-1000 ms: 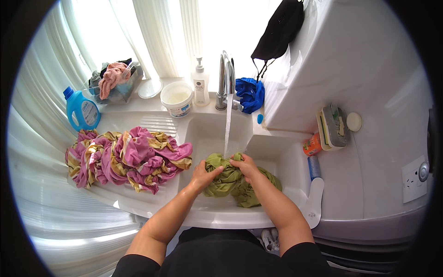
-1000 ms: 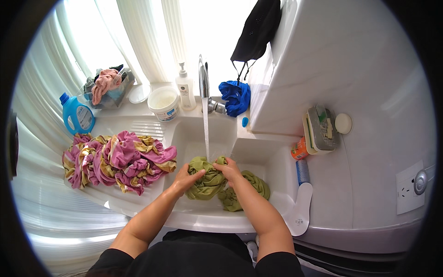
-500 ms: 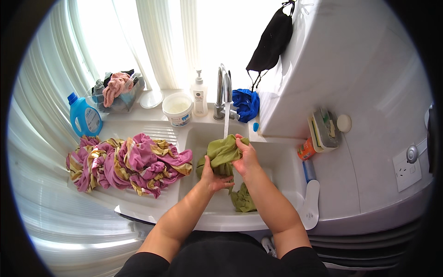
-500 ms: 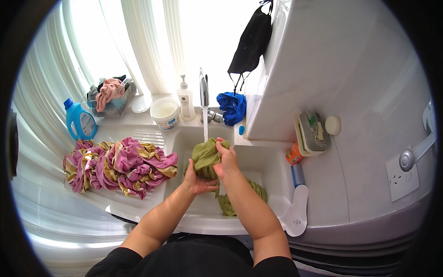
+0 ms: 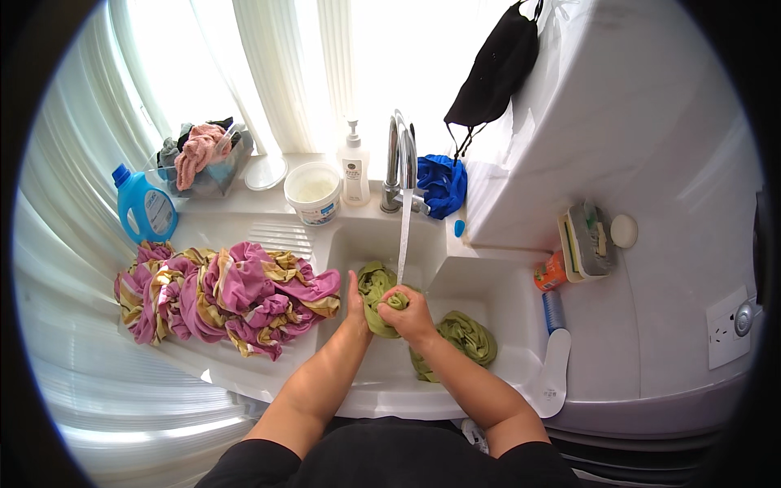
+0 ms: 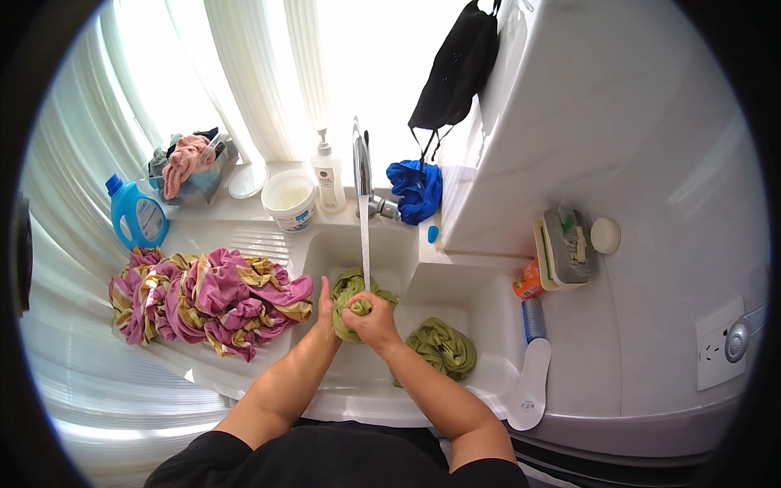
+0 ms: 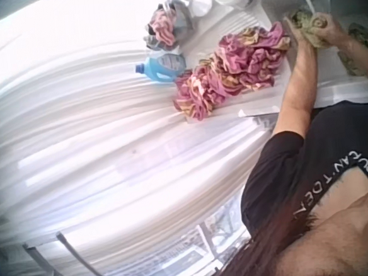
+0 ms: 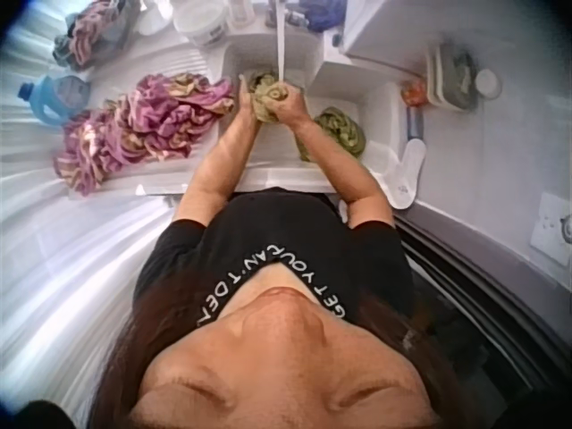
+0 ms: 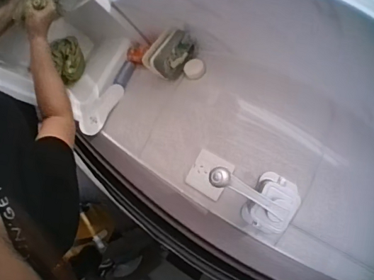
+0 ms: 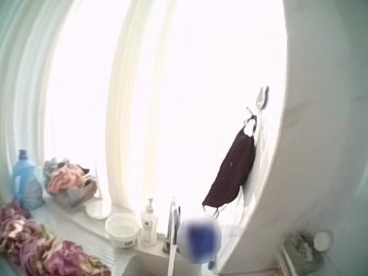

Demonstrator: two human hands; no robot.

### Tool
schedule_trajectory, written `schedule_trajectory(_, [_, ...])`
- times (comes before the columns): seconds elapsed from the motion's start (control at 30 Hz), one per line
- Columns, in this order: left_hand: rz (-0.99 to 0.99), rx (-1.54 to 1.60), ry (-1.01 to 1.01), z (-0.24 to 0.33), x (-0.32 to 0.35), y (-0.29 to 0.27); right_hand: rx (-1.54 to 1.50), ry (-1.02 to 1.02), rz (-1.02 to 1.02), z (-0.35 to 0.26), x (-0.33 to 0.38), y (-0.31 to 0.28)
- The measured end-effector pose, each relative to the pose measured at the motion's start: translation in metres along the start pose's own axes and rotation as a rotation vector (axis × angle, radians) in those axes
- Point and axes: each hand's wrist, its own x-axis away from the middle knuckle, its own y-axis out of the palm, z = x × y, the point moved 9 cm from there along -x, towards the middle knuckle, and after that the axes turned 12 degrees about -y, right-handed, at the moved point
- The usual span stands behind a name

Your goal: The person hand-washes a piece of cloth in a sink, scrubs it against a ribbed washing board, rinses it under running water, and luego puts it inside a washing machine.

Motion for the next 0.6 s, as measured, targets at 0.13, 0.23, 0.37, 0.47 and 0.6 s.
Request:
schedule_trajectory(0.13, [0.118, 0.056, -0.198, -0.024, -0.006, -0.022, -0.370, 0.090, 0.152, 0.007, -0.021, -0.028])
schedule_trajectory(0.23, [0.208, 0.028, -0.086, -0.023, -0.010, -0.012, -0.272, 0.071, 0.194, 0.035, -0.029, -0.052])
schedule_trajectory(0.37, [-0.107, 0.085, -0.061, -0.019, -0.013, 0.003, 0.207, -0.166, -0.085, 0.004, 0.003, 0.011])
schedule_trajectory(0.47, [-0.281, 0.190, 0.006, -0.026, 0.006, 0.037, 0.579, -0.315, 0.204, -0.018, 0.011, 0.013])
schedule_trajectory(0.6, [0.402, 0.003, -0.064, -0.033, -0.004, -0.018, 0.563, -0.110, 0.443, 0.070, -0.016, -0.043])
